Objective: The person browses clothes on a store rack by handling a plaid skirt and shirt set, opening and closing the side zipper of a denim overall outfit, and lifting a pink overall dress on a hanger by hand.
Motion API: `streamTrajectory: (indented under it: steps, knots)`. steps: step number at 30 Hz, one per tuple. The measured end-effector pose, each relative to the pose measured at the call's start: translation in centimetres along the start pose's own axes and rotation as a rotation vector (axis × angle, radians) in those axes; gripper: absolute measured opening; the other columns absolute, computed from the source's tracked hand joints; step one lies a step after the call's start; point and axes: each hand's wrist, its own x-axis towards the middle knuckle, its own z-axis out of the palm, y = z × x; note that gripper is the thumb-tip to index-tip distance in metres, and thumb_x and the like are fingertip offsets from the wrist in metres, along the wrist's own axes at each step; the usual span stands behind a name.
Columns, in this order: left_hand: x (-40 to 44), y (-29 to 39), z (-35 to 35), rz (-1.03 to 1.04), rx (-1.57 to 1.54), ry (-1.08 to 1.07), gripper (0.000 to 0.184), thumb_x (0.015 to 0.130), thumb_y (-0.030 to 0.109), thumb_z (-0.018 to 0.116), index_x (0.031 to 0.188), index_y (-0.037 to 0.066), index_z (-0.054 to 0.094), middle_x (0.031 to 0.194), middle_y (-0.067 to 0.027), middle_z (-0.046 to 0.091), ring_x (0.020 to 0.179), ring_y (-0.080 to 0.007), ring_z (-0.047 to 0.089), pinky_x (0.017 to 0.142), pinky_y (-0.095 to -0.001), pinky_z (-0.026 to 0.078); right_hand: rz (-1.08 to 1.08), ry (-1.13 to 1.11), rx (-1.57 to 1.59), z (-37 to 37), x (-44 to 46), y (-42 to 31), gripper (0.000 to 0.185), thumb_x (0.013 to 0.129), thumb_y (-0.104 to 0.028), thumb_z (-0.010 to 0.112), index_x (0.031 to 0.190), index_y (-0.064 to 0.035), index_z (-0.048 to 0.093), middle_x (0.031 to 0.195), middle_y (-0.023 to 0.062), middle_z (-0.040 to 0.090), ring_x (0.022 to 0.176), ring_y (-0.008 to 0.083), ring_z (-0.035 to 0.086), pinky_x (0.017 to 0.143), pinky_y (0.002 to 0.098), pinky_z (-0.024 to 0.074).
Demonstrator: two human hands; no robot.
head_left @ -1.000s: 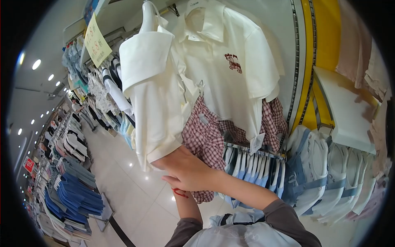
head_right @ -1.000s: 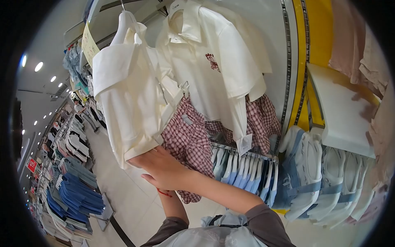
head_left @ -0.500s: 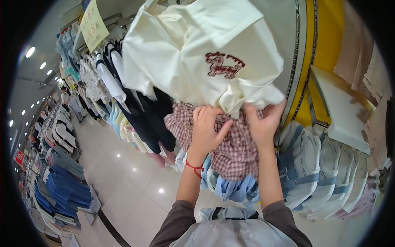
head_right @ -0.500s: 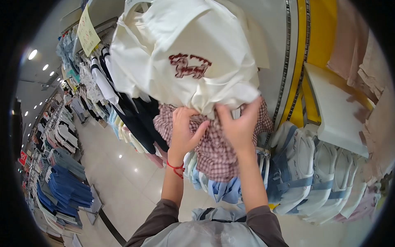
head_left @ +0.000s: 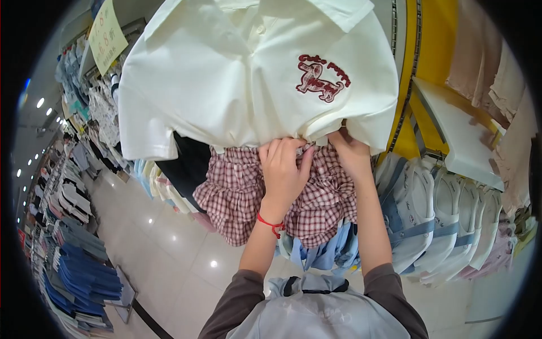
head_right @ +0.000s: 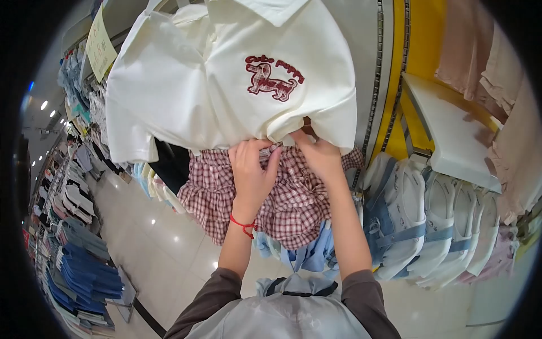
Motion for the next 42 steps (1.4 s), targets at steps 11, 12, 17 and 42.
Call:
streamTrajectory:
  steps: [11,12,17,42]
  knots:
    - [-0.4,-1.6,-0.4,0.038,-0.018,0.019,0.016,0.071,0.011,0.068,0.076,0.004,0.053,0.069,-0.0053,0.052,0.07,-0.0228,0.049,0.072,-0.0346,0.033,-0.562,-0.036,-0.528,-1.2,0.9,2.0,0.03,0.073,-0.006,0.069,0.102,-0.0033,0.06,0.096,0.0084,0.062,0.089,0.0197,0.059,0.078,0.0328,0.047]
    - [-0.3,-1.6,-0.5,0.054,-0.027,0.014,0.016,0.072,0.011,0.068,0.076,0.004,0.054,0.069,-0.0054,0.052,0.07,-0.0228,0.049,0.072,-0.0345,0.033,-0.58,-0.011,-0.51,-1.2,1.2,2.3,0.032,0.072,-0.007,0.069,0.103,-0.0036,0.059,0.097,0.0085,0.062,0.09,0.0198,0.058,0.079,0.0327,0.0469]
    - [-0.5,-1.9,-0.6,0.085,-0.033,-0.086,0.015,0.071,0.012,0.067,0.073,0.005,0.055,0.069,-0.0053,0.053,0.07,-0.0227,0.049,0.072,-0.0344,0.034,-0.765,0.162,-0.651,-1.8,2.1,2.5,0.044,0.07,-0.011,0.072,0.11,-0.0054,0.055,0.104,0.0095,0.059,0.095,0.021,0.057,0.083,0.0318,0.0462]
    - [-4.5,-7.2,-6.2,-0.013,0.005,0.126,0.047,0.063,0.021,0.074,0.101,0.004,0.051,0.107,-0.0124,0.046,0.104,-0.0286,0.042,0.095,-0.0473,0.026,0.192,-0.24,-0.117,3.0,-6.2,3.6,0.046,0.078,-0.011,0.061,0.119,0.0053,0.045,0.118,0.0141,0.052,0.111,0.023,0.049,0.094,0.0324,0.0365]
